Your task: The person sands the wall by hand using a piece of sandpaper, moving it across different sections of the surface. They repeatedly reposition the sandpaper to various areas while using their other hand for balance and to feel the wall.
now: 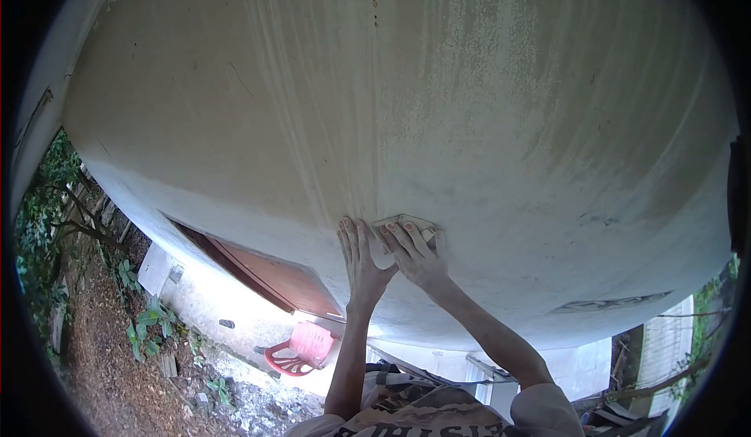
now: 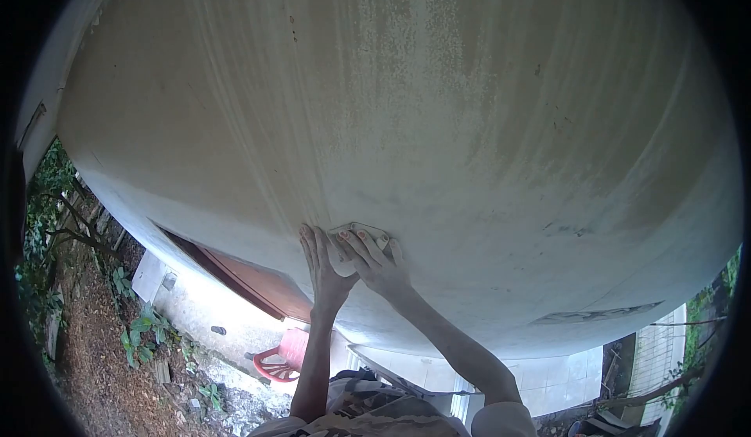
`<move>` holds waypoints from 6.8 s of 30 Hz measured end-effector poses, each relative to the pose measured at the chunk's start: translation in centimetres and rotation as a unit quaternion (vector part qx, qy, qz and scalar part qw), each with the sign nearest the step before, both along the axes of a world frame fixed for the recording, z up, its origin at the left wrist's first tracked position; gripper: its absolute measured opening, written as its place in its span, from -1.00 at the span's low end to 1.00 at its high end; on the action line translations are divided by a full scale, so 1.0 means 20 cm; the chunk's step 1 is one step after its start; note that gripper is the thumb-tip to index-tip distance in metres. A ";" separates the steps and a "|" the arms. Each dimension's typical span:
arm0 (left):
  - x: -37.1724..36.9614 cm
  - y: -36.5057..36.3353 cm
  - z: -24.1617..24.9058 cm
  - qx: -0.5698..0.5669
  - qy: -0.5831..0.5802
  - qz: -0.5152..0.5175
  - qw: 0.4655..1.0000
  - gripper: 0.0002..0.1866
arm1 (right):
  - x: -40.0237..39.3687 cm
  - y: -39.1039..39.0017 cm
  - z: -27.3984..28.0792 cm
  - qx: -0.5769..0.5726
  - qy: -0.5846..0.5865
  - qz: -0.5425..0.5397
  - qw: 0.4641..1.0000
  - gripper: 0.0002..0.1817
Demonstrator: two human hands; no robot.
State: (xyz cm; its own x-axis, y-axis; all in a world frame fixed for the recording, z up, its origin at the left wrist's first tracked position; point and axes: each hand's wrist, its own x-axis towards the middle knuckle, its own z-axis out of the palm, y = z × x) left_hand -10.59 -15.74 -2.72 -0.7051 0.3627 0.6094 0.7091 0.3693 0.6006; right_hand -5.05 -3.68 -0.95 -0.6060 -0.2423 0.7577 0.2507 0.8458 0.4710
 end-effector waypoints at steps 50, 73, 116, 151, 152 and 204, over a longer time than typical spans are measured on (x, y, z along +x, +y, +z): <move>0.02 0.03 -0.05 -0.015 -0.021 0.034 0.999 0.22 | 0.19 0.20 -0.48 -0.134 0.088 -0.003 0.987 -0.62; 0.01 0.05 -0.09 -0.016 -0.015 0.034 0.999 0.27 | 0.24 0.23 0.12 -0.159 0.134 -0.037 0.977 -0.59; 0.12 0.17 0.14 -0.049 0.031 0.015 0.998 0.28 | 0.33 0.36 0.22 -0.231 0.295 -0.050 0.926 -0.58; 0.08 0.16 0.07 -0.044 0.053 0.000 0.998 0.11 | 0.22 0.17 -0.46 -0.232 0.188 -0.070 0.952 -0.56; 0.08 0.15 0.06 -0.045 0.056 -0.007 0.997 0.05 | 0.23 0.19 -0.51 -0.209 0.178 -0.059 0.960 -0.57; -0.03 0.06 -0.09 -0.010 0.040 -0.014 0.999 -0.45 | 0.02 0.02 -0.31 -0.132 0.115 0.020 0.984 -0.60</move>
State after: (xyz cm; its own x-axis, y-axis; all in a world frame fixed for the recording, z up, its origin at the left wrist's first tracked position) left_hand -11.10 -14.62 -4.52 -0.6436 0.3932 0.6566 0.7649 0.3602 0.5341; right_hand -4.70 -3.31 -7.08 -0.4058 -0.0392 0.9131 0.2880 0.9427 0.1684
